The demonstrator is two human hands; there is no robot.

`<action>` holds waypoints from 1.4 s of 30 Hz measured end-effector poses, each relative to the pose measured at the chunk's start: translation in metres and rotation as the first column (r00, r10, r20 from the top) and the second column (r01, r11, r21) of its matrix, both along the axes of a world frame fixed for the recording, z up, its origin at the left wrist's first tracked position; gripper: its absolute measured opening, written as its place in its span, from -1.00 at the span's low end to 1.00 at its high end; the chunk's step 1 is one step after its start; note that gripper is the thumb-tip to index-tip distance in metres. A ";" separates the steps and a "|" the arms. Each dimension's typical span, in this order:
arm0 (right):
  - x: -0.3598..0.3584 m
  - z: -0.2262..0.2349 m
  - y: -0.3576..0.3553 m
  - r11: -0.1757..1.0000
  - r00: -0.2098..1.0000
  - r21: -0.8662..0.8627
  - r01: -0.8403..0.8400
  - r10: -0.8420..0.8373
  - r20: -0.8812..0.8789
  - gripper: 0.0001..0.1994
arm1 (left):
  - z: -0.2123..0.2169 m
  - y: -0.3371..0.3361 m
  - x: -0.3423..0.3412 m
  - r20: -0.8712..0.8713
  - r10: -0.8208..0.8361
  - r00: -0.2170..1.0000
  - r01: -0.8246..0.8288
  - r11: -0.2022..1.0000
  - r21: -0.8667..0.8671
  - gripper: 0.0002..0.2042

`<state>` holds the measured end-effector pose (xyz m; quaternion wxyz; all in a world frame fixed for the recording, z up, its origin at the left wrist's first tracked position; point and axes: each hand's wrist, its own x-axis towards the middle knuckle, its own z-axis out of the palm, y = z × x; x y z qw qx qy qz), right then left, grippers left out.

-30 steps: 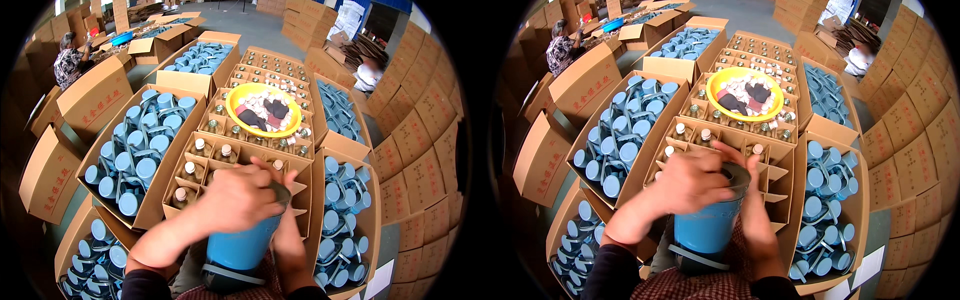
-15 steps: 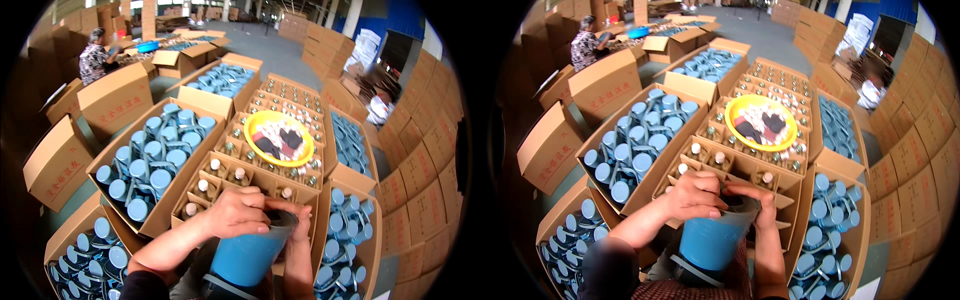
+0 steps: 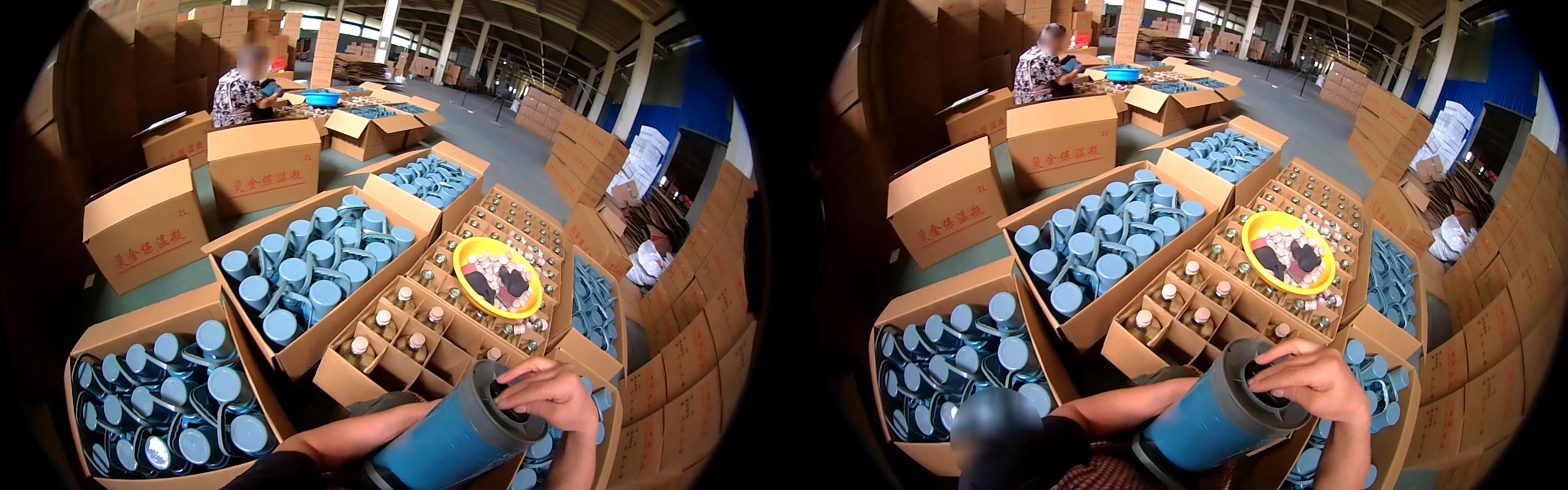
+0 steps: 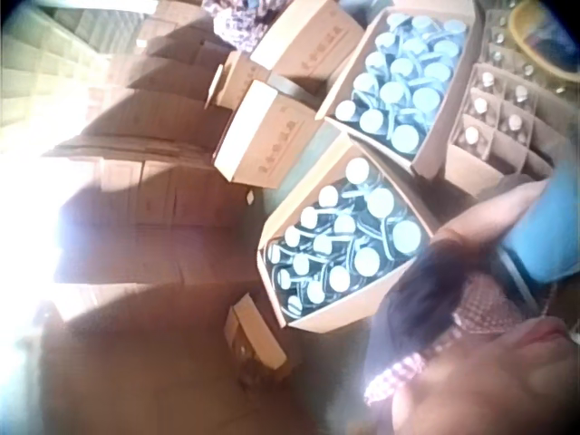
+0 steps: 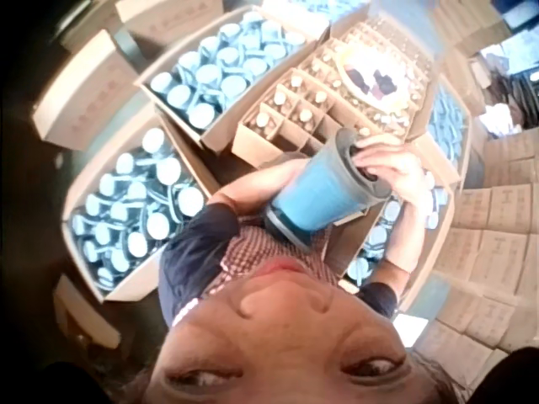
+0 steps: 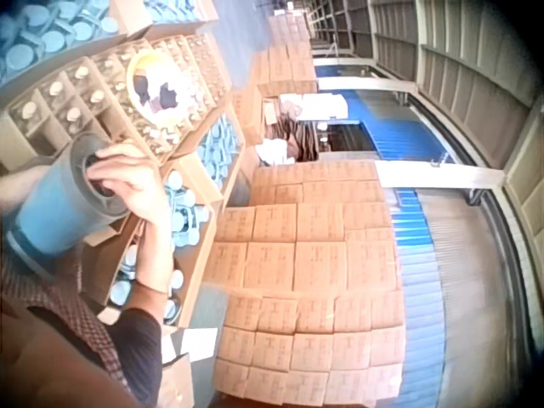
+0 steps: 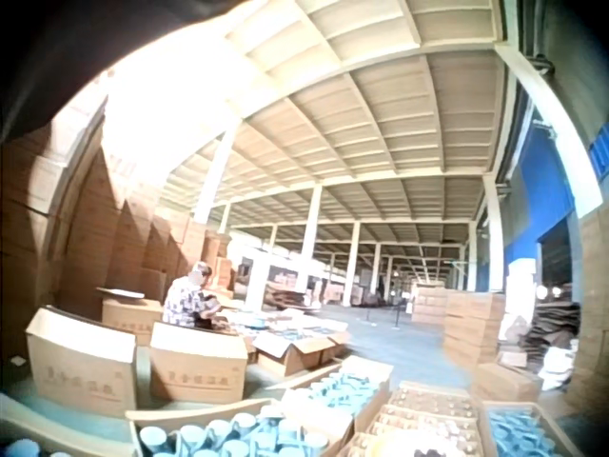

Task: The person repeatedly assembles light blue cylindrical containers by inserting a small bottle into the container, placing a grey lid on top, and securing it. The person then places the assembled unit into a cardboard box. This process is repeated continuously throughout the clip.

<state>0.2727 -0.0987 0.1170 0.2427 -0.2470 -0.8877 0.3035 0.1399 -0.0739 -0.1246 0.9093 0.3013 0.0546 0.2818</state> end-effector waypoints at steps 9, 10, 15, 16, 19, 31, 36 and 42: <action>-0.034 0.035 -0.047 0.974 0.956 0.226 0.002 -0.068 0.286 -0.67 | -0.001 -0.010 0.002 -0.057 -0.173 0.983 0.180 0.971 0.160 -0.71; -0.041 0.031 -0.049 0.966 0.938 0.256 0.037 -0.121 0.324 -0.68 | -0.003 -0.009 -0.006 -0.072 -0.152 0.986 0.163 0.971 0.174 -0.71; -0.021 0.007 -0.052 0.861 0.854 0.395 0.320 -0.443 0.273 -0.77 | -0.001 -0.013 -0.028 -0.256 0.045 0.966 0.032 0.958 0.286 -0.69; -0.018 0.001 -0.054 0.831 0.781 0.330 0.448 -0.543 0.309 -0.82 | 0.001 -0.014 -0.036 -0.346 0.148 0.926 -0.020 0.937 0.348 -0.69; 0.004 -0.023 -0.049 0.708 0.604 0.340 0.619 -0.705 0.370 -0.84 | 0.036 -0.043 -0.053 -0.584 0.537 0.609 -0.094 0.779 0.619 -0.63; 0.012 -0.022 -0.042 0.861 0.830 0.115 0.496 -0.509 0.227 -0.78 | 0.016 -0.040 -0.057 -0.388 0.506 0.770 -0.282 0.816 0.505 -0.70; -0.020 0.002 -0.045 0.978 0.992 0.205 0.024 -0.048 0.115 -0.71 | 0.012 -0.022 -0.034 -0.141 0.086 0.986 -0.028 0.928 0.372 -0.74; -0.014 -0.005 -0.049 0.971 0.951 0.183 0.153 -0.195 0.240 -0.69 | 0.003 -0.028 -0.024 -0.149 -0.018 0.989 0.057 0.962 0.266 -0.72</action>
